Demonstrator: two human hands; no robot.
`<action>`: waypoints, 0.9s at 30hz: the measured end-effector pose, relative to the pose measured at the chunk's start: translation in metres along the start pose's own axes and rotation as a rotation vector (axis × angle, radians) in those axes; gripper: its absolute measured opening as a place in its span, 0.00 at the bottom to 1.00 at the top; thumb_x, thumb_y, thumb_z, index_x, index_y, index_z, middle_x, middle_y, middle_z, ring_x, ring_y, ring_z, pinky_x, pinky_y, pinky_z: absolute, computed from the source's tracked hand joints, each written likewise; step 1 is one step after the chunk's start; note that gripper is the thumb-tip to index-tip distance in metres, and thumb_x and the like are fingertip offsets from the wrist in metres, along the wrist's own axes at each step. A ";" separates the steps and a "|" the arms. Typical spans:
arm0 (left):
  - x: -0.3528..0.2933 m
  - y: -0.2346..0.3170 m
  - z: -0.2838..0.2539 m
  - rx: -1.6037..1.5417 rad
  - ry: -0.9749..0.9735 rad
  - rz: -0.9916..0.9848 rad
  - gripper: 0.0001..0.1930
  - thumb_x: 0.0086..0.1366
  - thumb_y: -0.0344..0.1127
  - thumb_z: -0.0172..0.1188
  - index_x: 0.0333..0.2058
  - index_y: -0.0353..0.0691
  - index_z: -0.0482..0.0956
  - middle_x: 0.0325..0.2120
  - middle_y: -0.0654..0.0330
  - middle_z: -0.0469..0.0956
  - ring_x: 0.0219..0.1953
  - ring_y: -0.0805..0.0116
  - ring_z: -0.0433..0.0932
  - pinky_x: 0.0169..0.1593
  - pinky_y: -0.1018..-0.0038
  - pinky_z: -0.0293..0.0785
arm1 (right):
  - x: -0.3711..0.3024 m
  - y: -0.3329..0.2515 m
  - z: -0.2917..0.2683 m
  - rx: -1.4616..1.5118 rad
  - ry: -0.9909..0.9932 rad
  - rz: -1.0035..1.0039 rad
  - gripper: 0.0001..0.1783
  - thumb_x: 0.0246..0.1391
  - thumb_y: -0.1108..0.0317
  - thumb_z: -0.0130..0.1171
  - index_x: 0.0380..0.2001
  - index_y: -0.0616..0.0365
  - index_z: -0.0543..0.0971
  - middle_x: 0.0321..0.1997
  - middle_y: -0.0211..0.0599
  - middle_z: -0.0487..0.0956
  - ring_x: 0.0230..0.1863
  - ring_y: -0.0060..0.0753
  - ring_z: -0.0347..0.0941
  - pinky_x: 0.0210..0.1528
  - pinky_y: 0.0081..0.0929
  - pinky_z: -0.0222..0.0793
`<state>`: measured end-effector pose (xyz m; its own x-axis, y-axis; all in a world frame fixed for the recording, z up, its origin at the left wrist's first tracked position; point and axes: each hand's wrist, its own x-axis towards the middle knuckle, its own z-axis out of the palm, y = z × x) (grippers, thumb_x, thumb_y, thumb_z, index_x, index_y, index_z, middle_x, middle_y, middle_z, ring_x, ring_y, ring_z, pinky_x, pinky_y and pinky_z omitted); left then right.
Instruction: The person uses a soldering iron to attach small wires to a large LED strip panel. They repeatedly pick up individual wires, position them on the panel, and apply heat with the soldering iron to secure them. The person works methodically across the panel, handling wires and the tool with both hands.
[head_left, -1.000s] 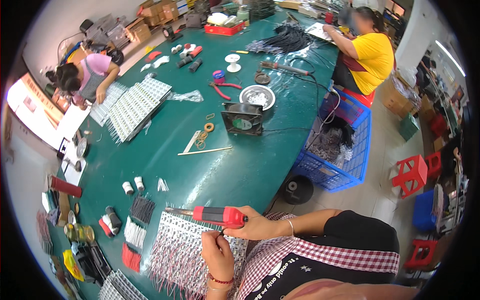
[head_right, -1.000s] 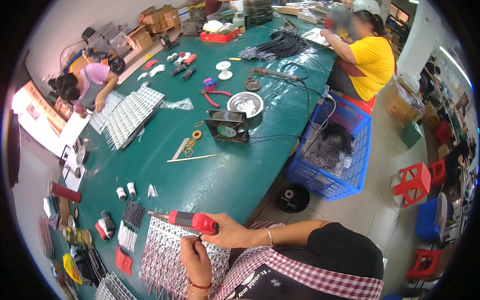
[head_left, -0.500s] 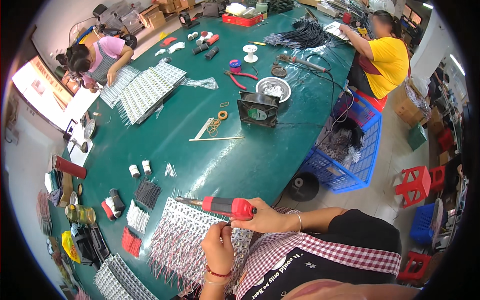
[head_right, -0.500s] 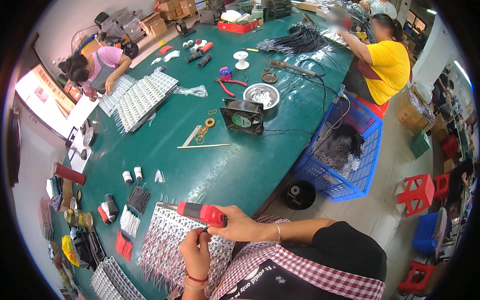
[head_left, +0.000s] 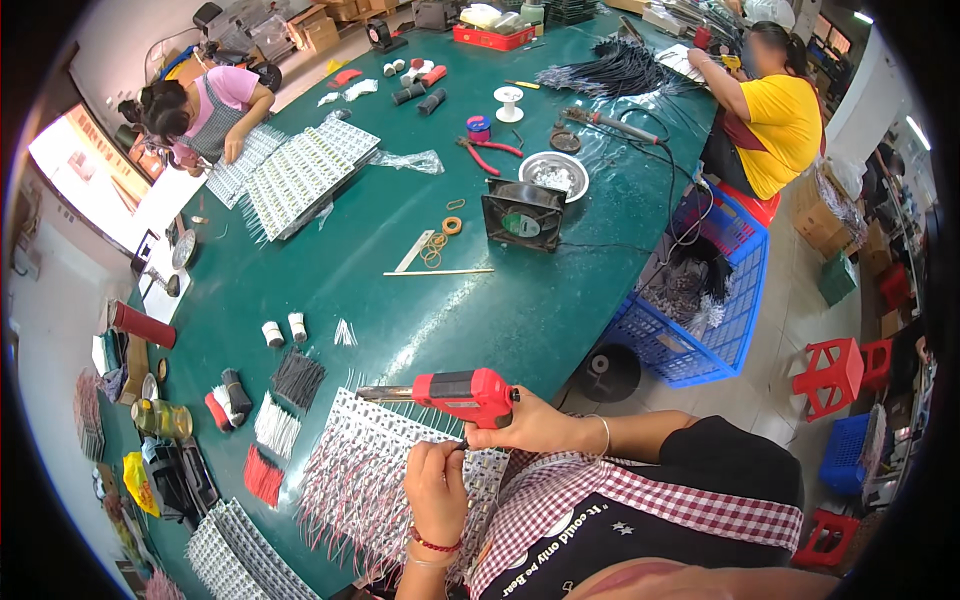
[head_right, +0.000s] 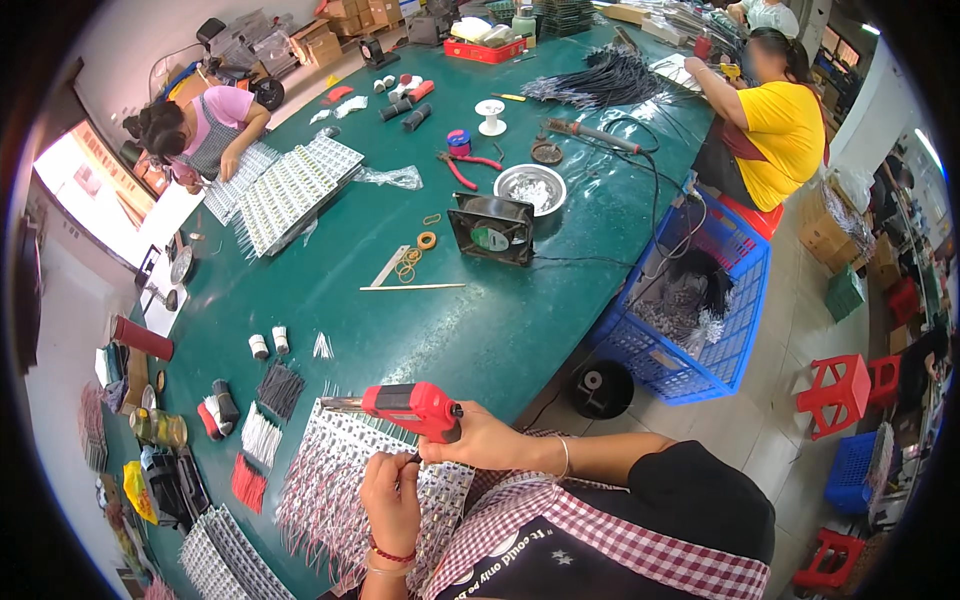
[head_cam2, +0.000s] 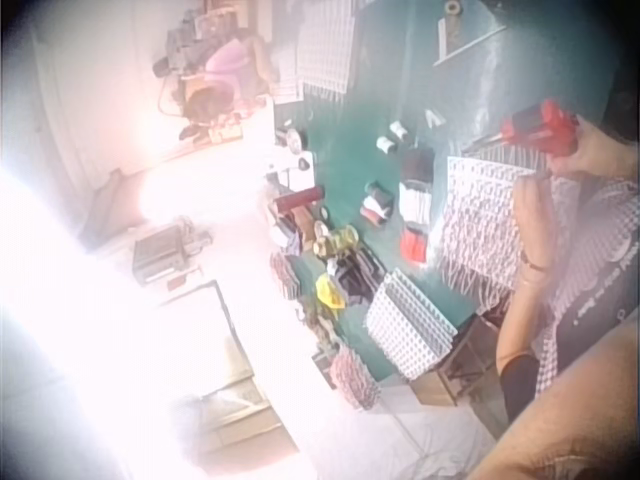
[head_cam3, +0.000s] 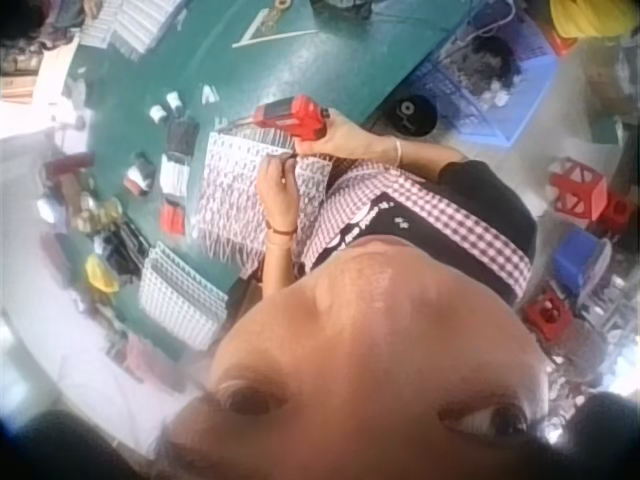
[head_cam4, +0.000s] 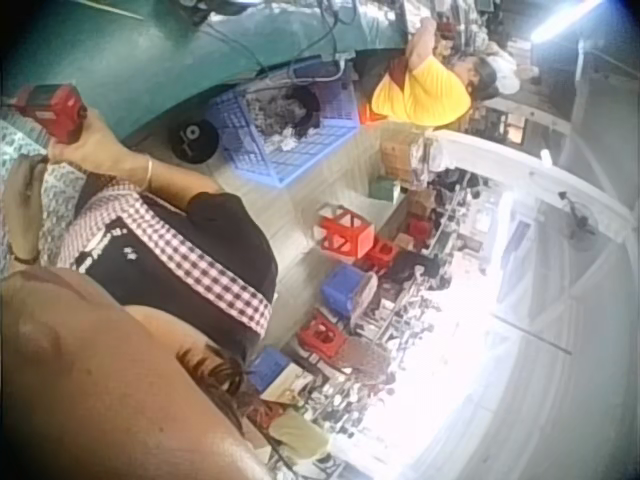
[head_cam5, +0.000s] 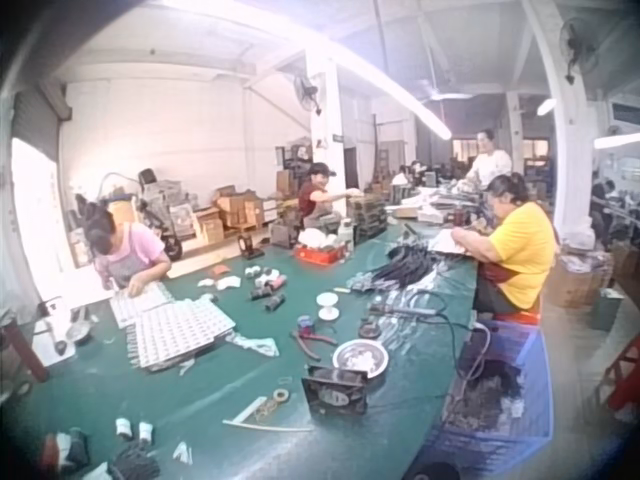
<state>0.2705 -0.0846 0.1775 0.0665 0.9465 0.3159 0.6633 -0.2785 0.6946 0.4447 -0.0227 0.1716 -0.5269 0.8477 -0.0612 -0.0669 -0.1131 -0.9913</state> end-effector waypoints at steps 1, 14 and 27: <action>0.000 0.000 -0.001 0.008 0.009 0.005 0.03 0.55 0.20 0.58 0.29 0.32 0.75 0.23 0.54 0.70 0.24 0.58 0.70 0.27 0.67 0.65 | 0.000 0.002 0.002 0.002 0.006 0.002 0.10 0.50 0.66 0.64 0.32 0.60 0.76 0.29 0.28 0.76 0.32 0.20 0.70 0.38 0.24 0.67; -0.019 -0.002 -0.010 -0.070 0.046 -0.034 0.03 0.54 0.20 0.59 0.29 0.32 0.77 0.20 0.55 0.71 0.21 0.61 0.71 0.26 0.69 0.65 | -0.014 0.009 0.034 -0.175 0.101 -0.184 0.19 0.50 0.71 0.62 0.45 0.61 0.72 0.29 0.37 0.76 0.30 0.25 0.69 0.37 0.27 0.67; -0.031 0.005 -0.010 0.068 -0.004 0.053 0.05 0.55 0.23 0.60 0.31 0.36 0.77 0.23 0.55 0.73 0.27 0.56 0.73 0.31 0.64 0.67 | -0.027 0.013 0.037 -0.225 0.178 -0.169 0.16 0.49 0.71 0.63 0.42 0.60 0.73 0.26 0.34 0.75 0.27 0.22 0.68 0.33 0.25 0.67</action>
<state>0.2641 -0.1174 0.1780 0.1059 0.9314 0.3482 0.7076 -0.3166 0.6316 0.4265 -0.0662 0.1642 -0.3669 0.9241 0.1069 0.0584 0.1376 -0.9888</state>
